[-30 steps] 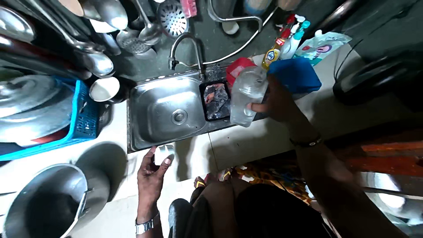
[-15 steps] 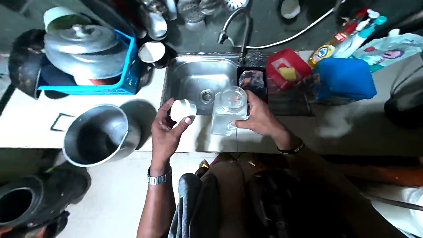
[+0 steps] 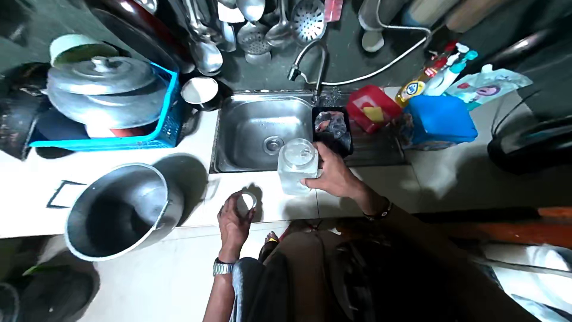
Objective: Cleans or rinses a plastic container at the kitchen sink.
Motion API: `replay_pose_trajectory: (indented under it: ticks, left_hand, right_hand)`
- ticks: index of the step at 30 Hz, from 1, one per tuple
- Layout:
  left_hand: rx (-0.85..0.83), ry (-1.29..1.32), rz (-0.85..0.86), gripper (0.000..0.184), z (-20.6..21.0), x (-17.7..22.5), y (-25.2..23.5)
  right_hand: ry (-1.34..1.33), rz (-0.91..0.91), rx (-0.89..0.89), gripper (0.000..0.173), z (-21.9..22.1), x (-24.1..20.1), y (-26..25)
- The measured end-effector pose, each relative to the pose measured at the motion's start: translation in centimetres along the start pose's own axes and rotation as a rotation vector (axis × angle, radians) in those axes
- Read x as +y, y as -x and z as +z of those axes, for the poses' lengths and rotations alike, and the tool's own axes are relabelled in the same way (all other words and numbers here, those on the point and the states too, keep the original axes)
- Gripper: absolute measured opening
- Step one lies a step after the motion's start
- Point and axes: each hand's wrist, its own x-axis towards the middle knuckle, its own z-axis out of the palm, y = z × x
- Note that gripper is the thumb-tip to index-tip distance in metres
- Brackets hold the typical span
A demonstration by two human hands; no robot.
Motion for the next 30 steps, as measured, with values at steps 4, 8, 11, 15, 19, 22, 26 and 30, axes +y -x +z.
replay_pose_trajectory:
  ticks: [4,8,11,15,19,22,26,30]
  left_hand:
    - [-0.064,-0.062,0.012,0.069,0.5,0.1,-1.0]
    - [-0.047,-0.034,0.009,0.073,1.1,0.1,-1.3]
    - [-0.036,-0.019,0.003,0.074,1.5,0.1,-1.3]
    - [0.02,0.142,0.052,0.075,0.9,2.6,-2.0]
    - [0.056,0.623,0.164,0.073,-2.2,12.6,-3.9]
    - [0.008,0.769,0.379,0.071,-3.5,20.5,-4.7]
    - [-0.119,0.438,0.527,0.068,-1.2,24.0,-4.6]
    - [-0.148,0.577,0.471,0.077,-0.2,22.0,-2.7]
  right_hand:
    - [-0.056,-0.002,0.074,0.092,-3.5,0.0,0.7]
    - [-0.136,-0.004,0.139,0.092,-7.4,-0.2,1.6]
    - [-0.129,-0.096,0.205,0.085,-10.1,0.4,2.1]
    - [-0.019,-0.074,0.254,0.083,-12.4,0.2,3.0]
    - [-0.096,-0.076,0.173,0.09,-11.5,1.9,3.8]
    - [-0.152,0.026,0.061,0.088,-9.2,2.8,3.9]
    - [-0.052,0.089,-0.055,0.086,-6.1,3.4,4.4]
    - [-0.025,0.006,-0.124,0.085,-4.6,3.5,5.0]
